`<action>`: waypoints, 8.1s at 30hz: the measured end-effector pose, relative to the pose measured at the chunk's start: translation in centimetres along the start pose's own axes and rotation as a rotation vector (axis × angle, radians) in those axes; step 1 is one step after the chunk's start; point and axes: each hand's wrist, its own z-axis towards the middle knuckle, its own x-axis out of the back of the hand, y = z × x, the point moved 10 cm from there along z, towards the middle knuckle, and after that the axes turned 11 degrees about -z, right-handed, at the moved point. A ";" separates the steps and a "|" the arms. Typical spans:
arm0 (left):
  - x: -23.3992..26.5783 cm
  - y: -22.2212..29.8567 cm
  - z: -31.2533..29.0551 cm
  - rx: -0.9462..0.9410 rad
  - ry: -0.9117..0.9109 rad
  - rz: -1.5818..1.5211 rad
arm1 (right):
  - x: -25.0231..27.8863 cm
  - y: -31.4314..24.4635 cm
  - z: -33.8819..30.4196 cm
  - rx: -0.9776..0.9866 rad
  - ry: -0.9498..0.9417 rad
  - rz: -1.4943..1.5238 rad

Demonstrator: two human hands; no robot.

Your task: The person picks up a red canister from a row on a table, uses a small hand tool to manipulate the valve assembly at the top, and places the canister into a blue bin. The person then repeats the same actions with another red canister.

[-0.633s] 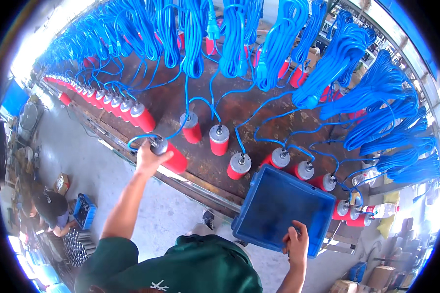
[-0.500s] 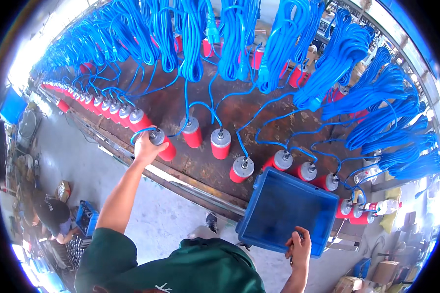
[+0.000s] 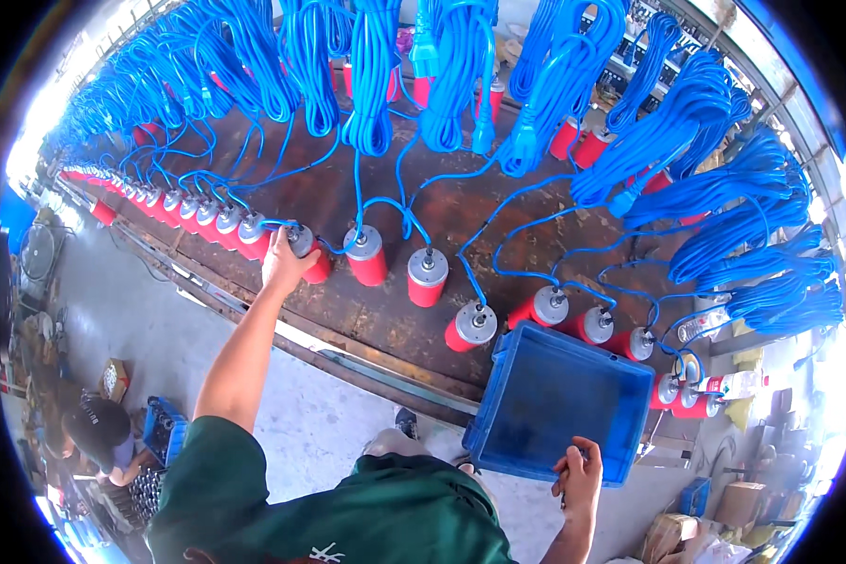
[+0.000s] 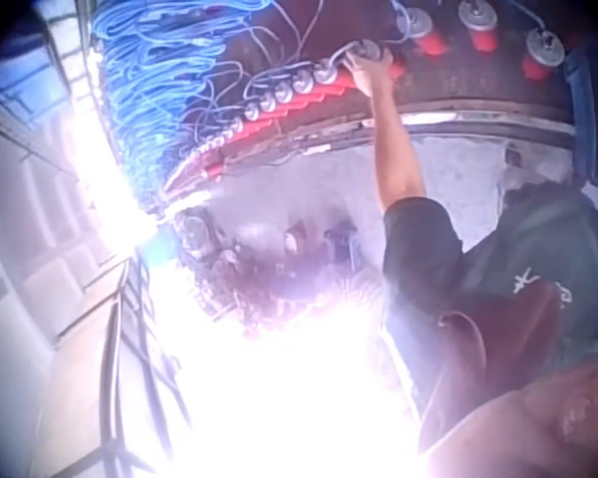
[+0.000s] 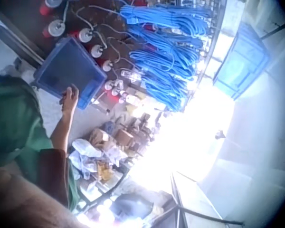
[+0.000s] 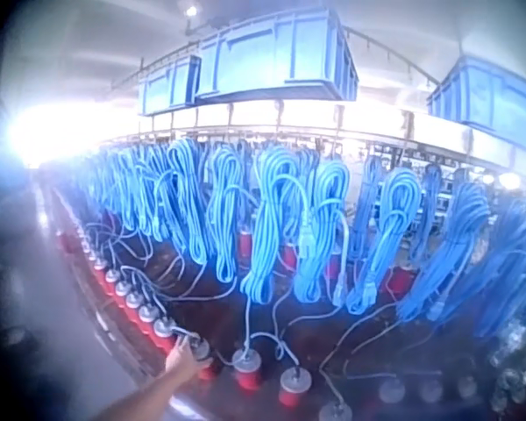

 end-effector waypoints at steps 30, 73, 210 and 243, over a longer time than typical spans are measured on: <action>-10.2 7.3 -2.2 -0.033 -0.284 -0.632 | -0.4 -1.5 0.1 -0.087 -0.180 -0.339; -16.0 19.4 -35.8 0.808 -0.443 -1.388 | 3.3 -3.6 1.5 0.509 -0.210 -0.185; -16.0 18.8 -35.2 0.707 -0.230 -1.352 | -1.6 -0.9 7.2 0.471 -0.496 -0.304; -16.0 17.9 -35.3 0.729 -0.240 -1.338 | 29.1 16.1 24.9 0.015 0.551 -0.431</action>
